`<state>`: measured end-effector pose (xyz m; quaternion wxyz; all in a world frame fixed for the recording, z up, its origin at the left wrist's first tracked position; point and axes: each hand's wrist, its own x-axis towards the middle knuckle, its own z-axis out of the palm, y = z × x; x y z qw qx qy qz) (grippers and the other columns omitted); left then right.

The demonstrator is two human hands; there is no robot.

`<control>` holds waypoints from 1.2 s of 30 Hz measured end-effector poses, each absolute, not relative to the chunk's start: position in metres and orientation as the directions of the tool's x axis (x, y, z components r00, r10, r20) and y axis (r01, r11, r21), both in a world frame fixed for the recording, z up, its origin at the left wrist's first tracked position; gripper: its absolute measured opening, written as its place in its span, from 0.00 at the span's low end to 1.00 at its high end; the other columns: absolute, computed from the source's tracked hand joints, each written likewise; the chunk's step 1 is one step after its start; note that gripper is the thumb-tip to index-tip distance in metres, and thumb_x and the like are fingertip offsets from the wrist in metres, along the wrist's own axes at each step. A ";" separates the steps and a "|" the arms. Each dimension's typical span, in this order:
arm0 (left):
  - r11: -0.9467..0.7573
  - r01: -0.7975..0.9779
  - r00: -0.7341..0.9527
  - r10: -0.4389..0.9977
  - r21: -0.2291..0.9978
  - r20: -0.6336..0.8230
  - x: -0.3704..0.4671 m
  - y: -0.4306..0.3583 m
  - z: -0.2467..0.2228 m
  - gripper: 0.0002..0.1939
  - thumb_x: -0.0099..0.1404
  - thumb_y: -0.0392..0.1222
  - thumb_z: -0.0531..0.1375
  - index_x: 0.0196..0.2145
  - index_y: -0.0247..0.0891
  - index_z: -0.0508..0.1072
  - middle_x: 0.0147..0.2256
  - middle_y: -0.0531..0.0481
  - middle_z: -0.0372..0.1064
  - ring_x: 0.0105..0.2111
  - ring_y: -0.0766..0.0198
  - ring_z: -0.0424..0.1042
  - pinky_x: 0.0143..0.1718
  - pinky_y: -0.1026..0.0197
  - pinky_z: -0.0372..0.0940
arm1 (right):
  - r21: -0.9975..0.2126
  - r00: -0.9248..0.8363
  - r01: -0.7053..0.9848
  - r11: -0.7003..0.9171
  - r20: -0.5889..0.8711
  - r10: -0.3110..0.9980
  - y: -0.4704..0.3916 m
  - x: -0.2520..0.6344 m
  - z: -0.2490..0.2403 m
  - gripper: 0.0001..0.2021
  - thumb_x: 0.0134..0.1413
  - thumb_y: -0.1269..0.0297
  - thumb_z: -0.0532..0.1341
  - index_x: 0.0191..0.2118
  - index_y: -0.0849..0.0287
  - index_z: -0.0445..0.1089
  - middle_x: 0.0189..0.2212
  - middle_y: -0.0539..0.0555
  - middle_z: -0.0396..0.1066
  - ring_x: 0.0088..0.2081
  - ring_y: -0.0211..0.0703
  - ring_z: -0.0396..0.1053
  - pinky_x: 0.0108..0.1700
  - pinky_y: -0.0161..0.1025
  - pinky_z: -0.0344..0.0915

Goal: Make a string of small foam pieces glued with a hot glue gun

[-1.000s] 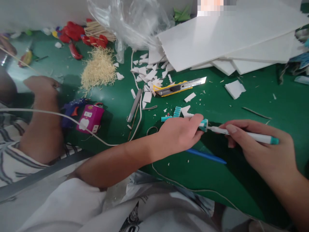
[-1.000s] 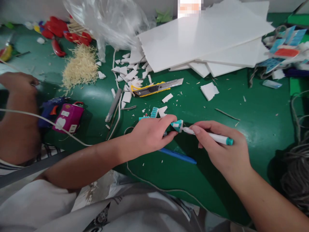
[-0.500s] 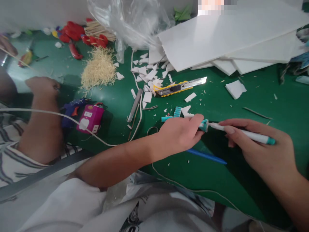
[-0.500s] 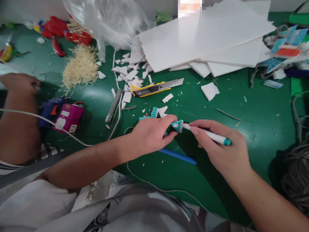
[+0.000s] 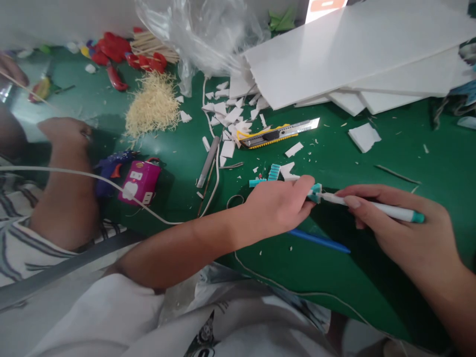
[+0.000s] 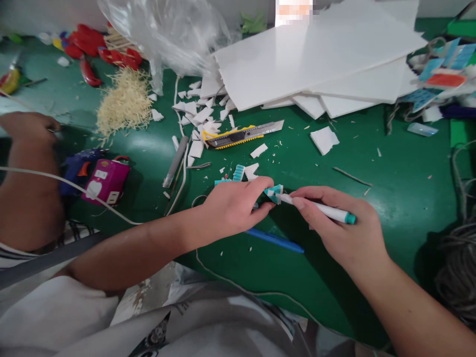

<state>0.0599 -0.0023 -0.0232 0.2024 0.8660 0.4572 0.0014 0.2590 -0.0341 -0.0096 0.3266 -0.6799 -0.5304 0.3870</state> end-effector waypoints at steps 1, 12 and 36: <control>-0.501 0.793 0.581 0.794 0.346 -0.181 0.060 -0.002 -0.023 0.15 0.74 0.49 0.55 0.53 0.39 0.66 0.36 0.47 0.80 0.35 0.52 0.80 0.27 0.59 0.65 | -0.853 0.127 0.475 -0.216 -0.176 0.976 -0.034 0.259 -0.010 0.09 0.48 0.52 0.69 0.30 0.51 0.81 0.17 0.48 0.70 0.18 0.37 0.65 0.20 0.35 0.61; -0.482 0.794 0.574 0.796 0.372 -0.194 0.060 -0.002 -0.021 0.15 0.74 0.48 0.55 0.53 0.39 0.67 0.37 0.46 0.79 0.36 0.52 0.80 0.29 0.59 0.66 | -0.850 0.111 0.502 -0.159 -0.118 0.987 -0.035 0.263 -0.015 0.12 0.51 0.48 0.68 0.33 0.49 0.82 0.19 0.49 0.71 0.20 0.38 0.66 0.21 0.36 0.62; -0.496 0.791 0.579 0.797 0.358 -0.174 0.059 -0.003 -0.022 0.14 0.74 0.48 0.55 0.52 0.39 0.66 0.36 0.47 0.79 0.34 0.54 0.80 0.27 0.61 0.63 | -0.817 0.093 0.557 -0.148 -0.115 0.989 -0.033 0.262 -0.012 0.12 0.50 0.48 0.68 0.32 0.49 0.81 0.22 0.49 0.73 0.21 0.37 0.64 0.22 0.37 0.61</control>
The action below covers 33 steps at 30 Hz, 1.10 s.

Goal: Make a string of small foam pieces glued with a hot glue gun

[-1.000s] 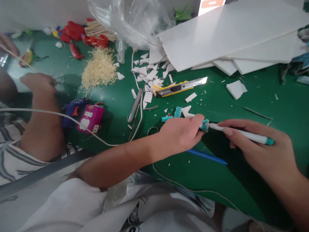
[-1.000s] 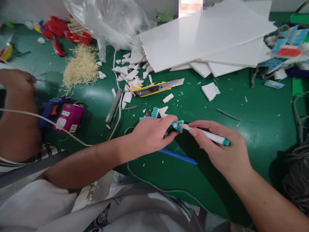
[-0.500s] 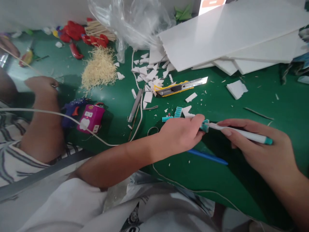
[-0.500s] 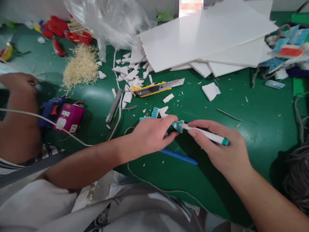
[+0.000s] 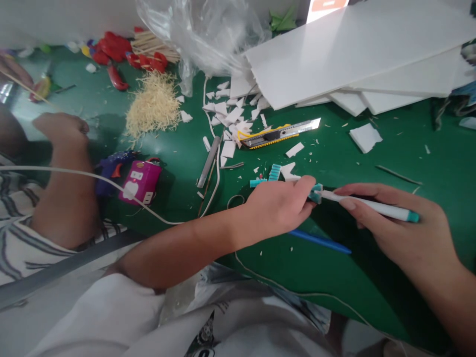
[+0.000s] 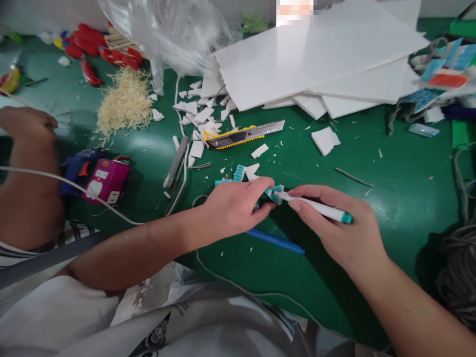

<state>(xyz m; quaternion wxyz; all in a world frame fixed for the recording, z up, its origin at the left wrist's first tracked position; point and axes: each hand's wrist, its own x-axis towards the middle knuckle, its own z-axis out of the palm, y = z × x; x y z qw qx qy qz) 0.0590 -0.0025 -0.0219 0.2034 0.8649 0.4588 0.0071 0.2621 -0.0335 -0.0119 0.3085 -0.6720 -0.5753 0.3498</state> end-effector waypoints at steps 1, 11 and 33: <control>-0.496 0.791 0.579 0.796 0.358 -0.175 0.059 -0.003 -0.022 0.14 0.74 0.48 0.55 0.52 0.39 0.66 0.36 0.47 0.79 0.35 0.55 0.80 0.27 0.61 0.63 | -0.818 0.086 0.555 -0.149 -0.122 0.989 -0.034 0.262 -0.011 0.11 0.50 0.48 0.68 0.32 0.49 0.81 0.20 0.49 0.72 0.21 0.38 0.64 0.23 0.37 0.61; -0.516 0.785 0.590 0.791 0.342 -0.162 0.059 -0.002 -0.023 0.14 0.74 0.48 0.55 0.52 0.39 0.67 0.35 0.49 0.80 0.35 0.53 0.81 0.25 0.60 0.61 | -0.789 0.092 0.596 -0.149 -0.117 0.989 -0.038 0.257 -0.008 0.11 0.55 0.49 0.67 0.34 0.49 0.82 0.22 0.49 0.73 0.23 0.38 0.66 0.26 0.38 0.63; -0.511 0.782 0.588 0.795 0.358 -0.151 0.058 -0.003 -0.024 0.14 0.74 0.48 0.55 0.52 0.39 0.66 0.36 0.48 0.80 0.35 0.53 0.80 0.26 0.60 0.63 | -0.801 0.136 0.575 -0.168 -0.109 0.985 -0.039 0.255 -0.008 0.11 0.54 0.49 0.67 0.33 0.49 0.82 0.20 0.49 0.70 0.25 0.41 0.69 0.25 0.38 0.63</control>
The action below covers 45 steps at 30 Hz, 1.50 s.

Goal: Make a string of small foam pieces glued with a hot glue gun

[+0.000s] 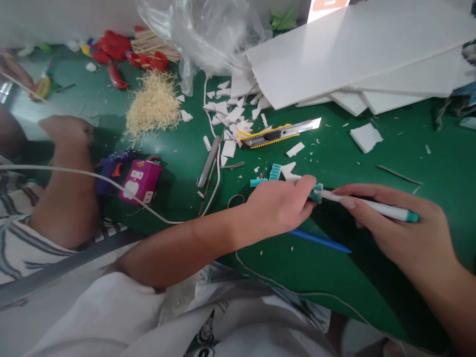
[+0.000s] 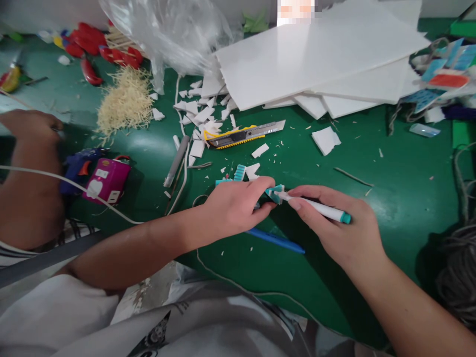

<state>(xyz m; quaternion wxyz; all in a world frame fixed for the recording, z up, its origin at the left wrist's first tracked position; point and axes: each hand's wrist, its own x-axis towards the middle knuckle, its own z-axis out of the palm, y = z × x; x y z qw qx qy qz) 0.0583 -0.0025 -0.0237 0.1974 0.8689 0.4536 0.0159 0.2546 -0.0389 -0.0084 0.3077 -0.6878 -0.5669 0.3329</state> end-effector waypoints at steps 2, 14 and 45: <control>-0.509 0.783 0.588 0.793 0.358 -0.159 0.058 -0.002 -0.023 0.14 0.74 0.48 0.55 0.52 0.39 0.67 0.36 0.48 0.79 0.35 0.53 0.80 0.27 0.60 0.64 | -0.802 0.127 0.572 -0.170 -0.118 0.985 -0.038 0.256 -0.011 0.12 0.54 0.48 0.67 0.32 0.49 0.81 0.17 0.49 0.68 0.23 0.40 0.67 0.22 0.37 0.61; -0.517 0.783 0.592 0.790 0.346 -0.160 0.059 -0.002 -0.022 0.13 0.74 0.47 0.55 0.52 0.39 0.66 0.37 0.48 0.80 0.35 0.53 0.81 0.26 0.60 0.62 | -0.840 0.093 0.531 -0.110 -0.072 0.993 -0.034 0.260 -0.019 0.10 0.51 0.49 0.69 0.32 0.47 0.82 0.19 0.49 0.71 0.22 0.39 0.67 0.23 0.37 0.62; -0.525 0.780 0.598 0.785 0.341 -0.158 0.059 -0.002 -0.023 0.13 0.74 0.47 0.55 0.51 0.39 0.66 0.35 0.48 0.80 0.34 0.54 0.80 0.26 0.60 0.64 | -0.869 0.036 0.494 -0.021 -0.004 0.999 -0.033 0.262 -0.024 0.07 0.52 0.52 0.70 0.33 0.47 0.82 0.28 0.49 0.80 0.29 0.39 0.75 0.28 0.34 0.69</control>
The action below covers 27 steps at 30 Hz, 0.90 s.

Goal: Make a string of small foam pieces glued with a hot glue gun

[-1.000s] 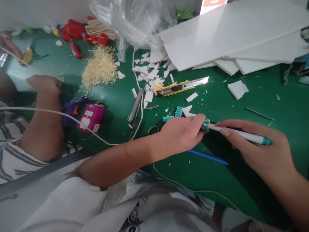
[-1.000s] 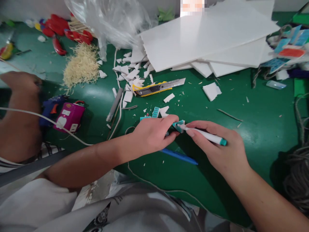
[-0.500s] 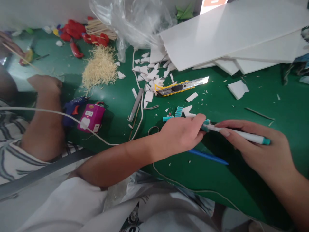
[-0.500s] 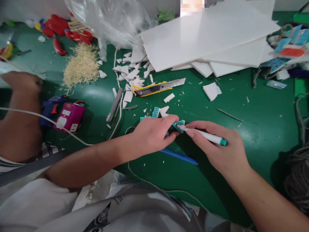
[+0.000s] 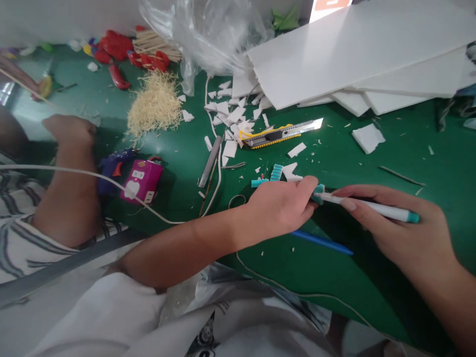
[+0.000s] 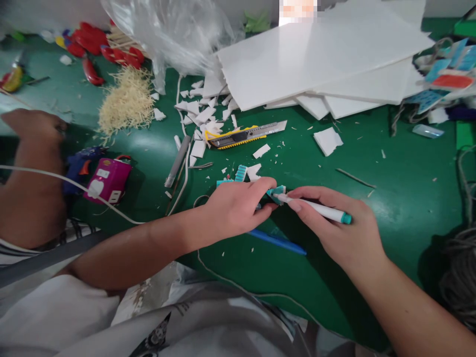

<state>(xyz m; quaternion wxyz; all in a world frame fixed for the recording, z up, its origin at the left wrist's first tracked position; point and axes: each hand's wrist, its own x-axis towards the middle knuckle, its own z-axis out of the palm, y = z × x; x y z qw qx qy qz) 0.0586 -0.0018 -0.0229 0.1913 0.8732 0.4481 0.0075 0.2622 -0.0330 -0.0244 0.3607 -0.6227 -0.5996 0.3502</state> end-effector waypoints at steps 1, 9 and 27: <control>-0.526 0.779 0.599 0.785 0.341 -0.158 0.059 -0.002 -0.022 0.13 0.74 0.47 0.54 0.51 0.39 0.66 0.34 0.48 0.79 0.34 0.54 0.80 0.26 0.60 0.64 | -0.864 0.036 0.502 -0.017 0.002 0.999 -0.033 0.262 -0.025 0.08 0.52 0.51 0.70 0.34 0.47 0.82 0.29 0.49 0.80 0.29 0.40 0.75 0.29 0.34 0.69; -0.524 0.779 0.597 0.787 0.345 -0.151 0.058 -0.002 -0.025 0.13 0.73 0.46 0.55 0.51 0.39 0.66 0.35 0.48 0.80 0.34 0.53 0.80 0.27 0.60 0.65 | -0.867 0.016 0.497 -0.013 -0.005 1.000 -0.034 0.262 -0.024 0.10 0.50 0.49 0.70 0.31 0.48 0.81 0.29 0.50 0.81 0.30 0.42 0.76 0.30 0.37 0.72; -0.519 0.782 0.595 0.786 0.344 -0.166 0.059 -0.003 -0.024 0.13 0.73 0.46 0.56 0.52 0.39 0.66 0.36 0.48 0.80 0.34 0.53 0.80 0.27 0.60 0.65 | -0.869 0.023 0.495 -0.006 0.006 1.000 -0.034 0.260 -0.025 0.08 0.52 0.52 0.69 0.31 0.48 0.81 0.27 0.50 0.79 0.28 0.41 0.74 0.29 0.36 0.70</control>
